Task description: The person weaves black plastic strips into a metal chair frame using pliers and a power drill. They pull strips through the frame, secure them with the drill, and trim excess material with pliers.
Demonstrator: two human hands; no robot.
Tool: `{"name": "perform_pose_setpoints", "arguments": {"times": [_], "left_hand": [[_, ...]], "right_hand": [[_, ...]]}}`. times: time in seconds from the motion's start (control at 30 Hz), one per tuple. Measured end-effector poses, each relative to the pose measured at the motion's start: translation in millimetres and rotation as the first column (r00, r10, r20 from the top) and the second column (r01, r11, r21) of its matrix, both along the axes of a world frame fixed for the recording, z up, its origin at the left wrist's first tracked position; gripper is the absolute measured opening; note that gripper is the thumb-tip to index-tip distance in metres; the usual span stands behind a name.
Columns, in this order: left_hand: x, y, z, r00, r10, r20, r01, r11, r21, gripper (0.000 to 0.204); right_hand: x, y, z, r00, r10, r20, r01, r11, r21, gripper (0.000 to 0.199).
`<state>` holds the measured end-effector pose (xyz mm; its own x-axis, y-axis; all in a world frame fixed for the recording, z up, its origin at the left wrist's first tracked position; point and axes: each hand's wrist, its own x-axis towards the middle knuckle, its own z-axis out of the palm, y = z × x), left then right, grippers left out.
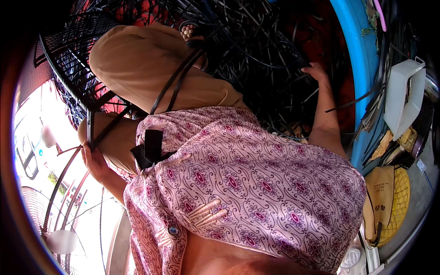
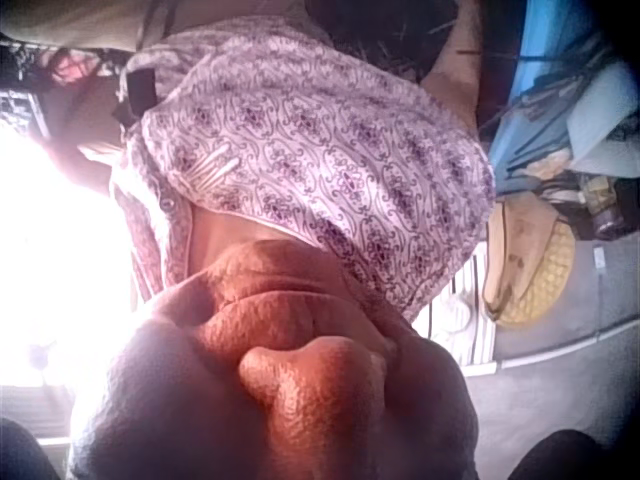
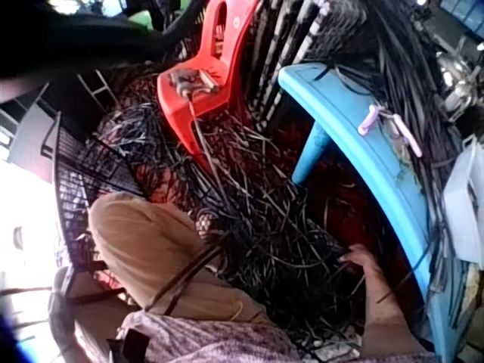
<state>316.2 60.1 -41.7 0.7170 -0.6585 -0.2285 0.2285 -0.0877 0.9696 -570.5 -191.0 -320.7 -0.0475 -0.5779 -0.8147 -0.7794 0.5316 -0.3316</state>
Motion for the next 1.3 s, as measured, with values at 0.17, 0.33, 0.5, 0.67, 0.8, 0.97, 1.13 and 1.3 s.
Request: {"name": "perform_pose_setpoints", "arguments": {"times": [0.17, 0.33, 0.5, 0.67, 0.8, 0.97, 1.13, 1.3], "left_hand": [[6.7, 4.9, -7.5, 1.000, -0.004, -0.008, 0.004, 0.999, -0.037, 0.014], [-0.2, 1.8, -11.1, 0.999, 0.030, 0.030, -0.029, 0.999, -0.028, 0.016], [-11.3, -6.3, -17.1, 0.999, 0.031, 0.037, -0.030, 0.999, -0.030, 0.017], [-12.1, -9.2, -22.8, 0.999, 0.013, 0.049, -0.011, 0.999, -0.039, 0.021], [-12.6, -7.5, -26.7, 0.996, 0.056, 0.066, -0.056, 0.998, -0.012, 0.023], [-21.7, -17.4, -28.7, 0.995, 0.074, 0.069, -0.073, 0.997, -0.026, 0.022], [-23.9, -21.1, -32.0, 0.994, 0.065, 0.084, -0.061, 0.997, -0.049, 0.022], [-30.6, -28.3, -35.7, 0.995, 0.056, 0.086, -0.049, 0.996, -0.071, 0.023]], "right_hand": [[-16.8, 7.9, -46.2, 0.990, 0.043, -0.137, -0.079, 0.959, -0.270, 0.045], [26.6, 6.2, 12.3, 0.954, 0.079, -0.289, -0.183, 0.917, -0.354, 0.041], [13.0, 8.3, -13.3, 0.988, -0.025, -0.150, -0.042, 0.903, -0.427, 0.050], [8.6, -8.4, -0.8, 0.985, -0.099, -0.139, 0.041, 0.928, -0.370, 0.055], [8.3, -15.2, 5.1, 0.963, 0.008, -0.268, -0.133, 0.880, -0.455, 0.056], [-1.0, -16.9, -1.9, 0.990, -0.130, -0.049, 0.103, 0.926, -0.363, 0.060], [9.0, -16.6, 7.4, 0.982, -0.189, -0.018, 0.159, 0.870, -0.466, 0.063], [-2.5, -13.9, -9.6, 0.992, -0.126, 0.022, 0.126, 0.934, -0.334, 0.069]]}}
